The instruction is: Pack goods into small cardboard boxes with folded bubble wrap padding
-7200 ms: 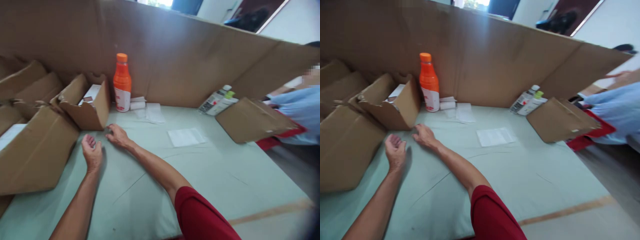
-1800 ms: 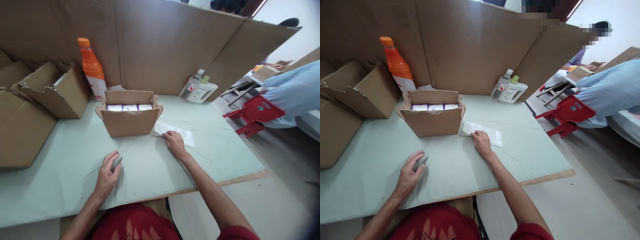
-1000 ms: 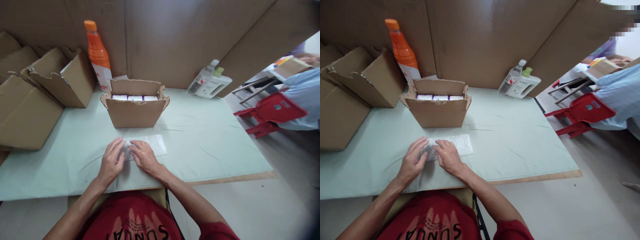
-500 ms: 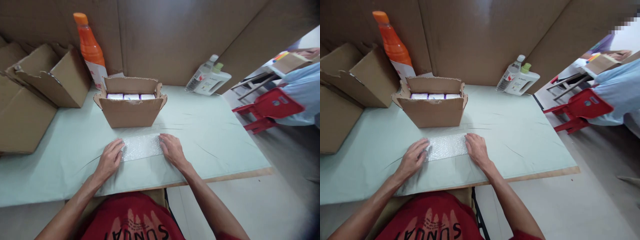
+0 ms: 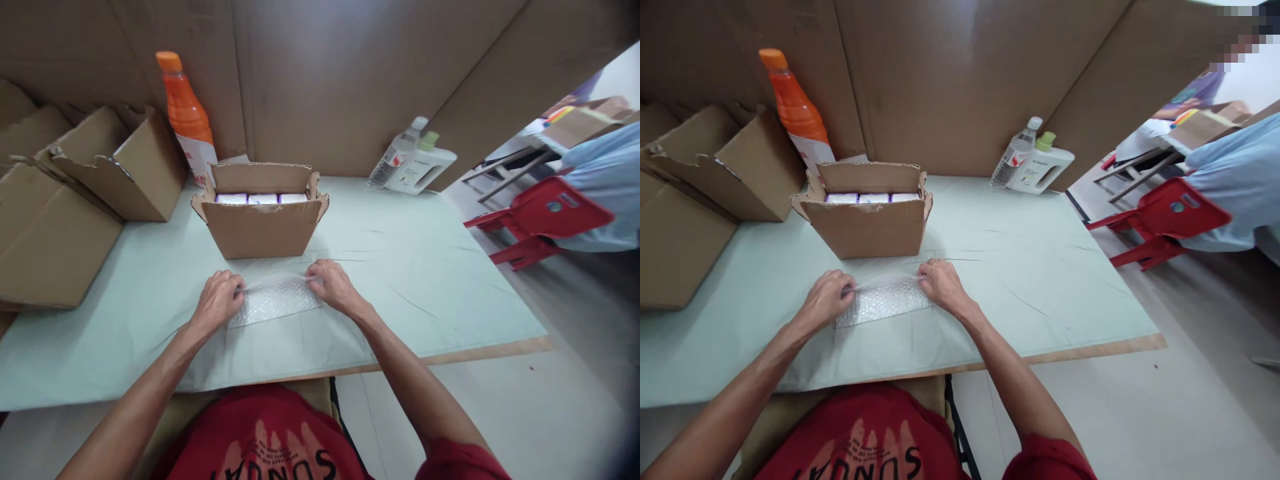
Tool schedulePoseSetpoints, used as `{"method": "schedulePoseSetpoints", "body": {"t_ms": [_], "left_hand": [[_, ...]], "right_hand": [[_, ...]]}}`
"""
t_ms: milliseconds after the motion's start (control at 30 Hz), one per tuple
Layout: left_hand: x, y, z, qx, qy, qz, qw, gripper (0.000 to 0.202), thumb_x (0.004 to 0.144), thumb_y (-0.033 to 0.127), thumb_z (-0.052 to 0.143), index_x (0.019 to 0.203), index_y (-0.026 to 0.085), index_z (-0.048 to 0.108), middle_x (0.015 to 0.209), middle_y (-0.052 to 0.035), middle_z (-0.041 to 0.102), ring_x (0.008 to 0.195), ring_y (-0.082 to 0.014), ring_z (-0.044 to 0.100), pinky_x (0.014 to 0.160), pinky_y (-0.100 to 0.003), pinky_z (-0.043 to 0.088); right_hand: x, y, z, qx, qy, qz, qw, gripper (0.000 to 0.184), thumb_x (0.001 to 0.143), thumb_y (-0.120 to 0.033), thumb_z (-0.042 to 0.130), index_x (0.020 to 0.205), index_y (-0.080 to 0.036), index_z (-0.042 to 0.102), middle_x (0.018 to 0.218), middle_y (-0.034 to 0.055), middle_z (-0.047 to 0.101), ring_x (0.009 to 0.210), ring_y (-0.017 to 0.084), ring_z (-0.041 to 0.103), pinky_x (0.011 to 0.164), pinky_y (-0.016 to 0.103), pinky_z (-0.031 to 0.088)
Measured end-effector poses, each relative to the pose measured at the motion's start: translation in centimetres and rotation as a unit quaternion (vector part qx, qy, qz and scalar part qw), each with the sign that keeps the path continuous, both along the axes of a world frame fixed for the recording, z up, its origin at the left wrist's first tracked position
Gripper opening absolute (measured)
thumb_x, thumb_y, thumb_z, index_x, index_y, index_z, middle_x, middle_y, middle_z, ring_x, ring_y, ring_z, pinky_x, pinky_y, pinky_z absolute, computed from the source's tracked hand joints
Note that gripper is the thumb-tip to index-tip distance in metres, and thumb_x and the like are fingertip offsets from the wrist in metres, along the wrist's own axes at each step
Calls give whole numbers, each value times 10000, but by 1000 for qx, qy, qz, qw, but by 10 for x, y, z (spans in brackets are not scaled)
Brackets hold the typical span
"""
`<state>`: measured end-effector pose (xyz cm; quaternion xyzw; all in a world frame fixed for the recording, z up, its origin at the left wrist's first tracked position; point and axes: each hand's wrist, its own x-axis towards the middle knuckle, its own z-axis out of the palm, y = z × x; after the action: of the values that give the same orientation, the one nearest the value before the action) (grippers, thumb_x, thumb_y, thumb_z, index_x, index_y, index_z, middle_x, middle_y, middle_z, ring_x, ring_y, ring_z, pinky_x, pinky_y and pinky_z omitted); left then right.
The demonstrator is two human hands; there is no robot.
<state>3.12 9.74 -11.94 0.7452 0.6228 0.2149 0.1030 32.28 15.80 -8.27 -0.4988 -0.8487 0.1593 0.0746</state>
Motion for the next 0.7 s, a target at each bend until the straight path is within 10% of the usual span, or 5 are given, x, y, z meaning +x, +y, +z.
{"method": "schedulePoseSetpoints", "body": {"t_ms": [233, 500, 700], "left_hand": [[-15, -29, 44, 215, -32, -5, 976, 151, 847, 121, 550, 898, 216, 655, 1157, -93, 702, 1114, -265, 647, 973, -418, 486], [-39, -75, 11, 100, -9, -135, 986, 280, 871, 225, 619, 1148, 211, 652, 1287, -125, 678, 1211, -301, 626, 1056, -493, 464], [-11, -46, 7, 122, -27, -79, 989, 245, 912, 167, 537, 1117, 194, 668, 1233, -129, 697, 1196, -288, 631, 1021, -464, 505]], "right_hand": [[0, -24, 16, 166, 131, 30, 977, 292, 837, -42, 491, 975, -230, 667, 1282, 77, 678, 1202, 273, 569, 992, 433, 393], [32, -54, -14, 70, 60, 102, 991, 480, 836, -113, 560, 1300, -197, 650, 1392, 132, 637, 1298, 300, 561, 1037, 476, 429], [-37, -49, -8, 68, 96, 111, 987, 440, 939, -232, 591, 1377, -195, 605, 1423, 142, 618, 1299, 283, 566, 1057, 465, 453]]}}
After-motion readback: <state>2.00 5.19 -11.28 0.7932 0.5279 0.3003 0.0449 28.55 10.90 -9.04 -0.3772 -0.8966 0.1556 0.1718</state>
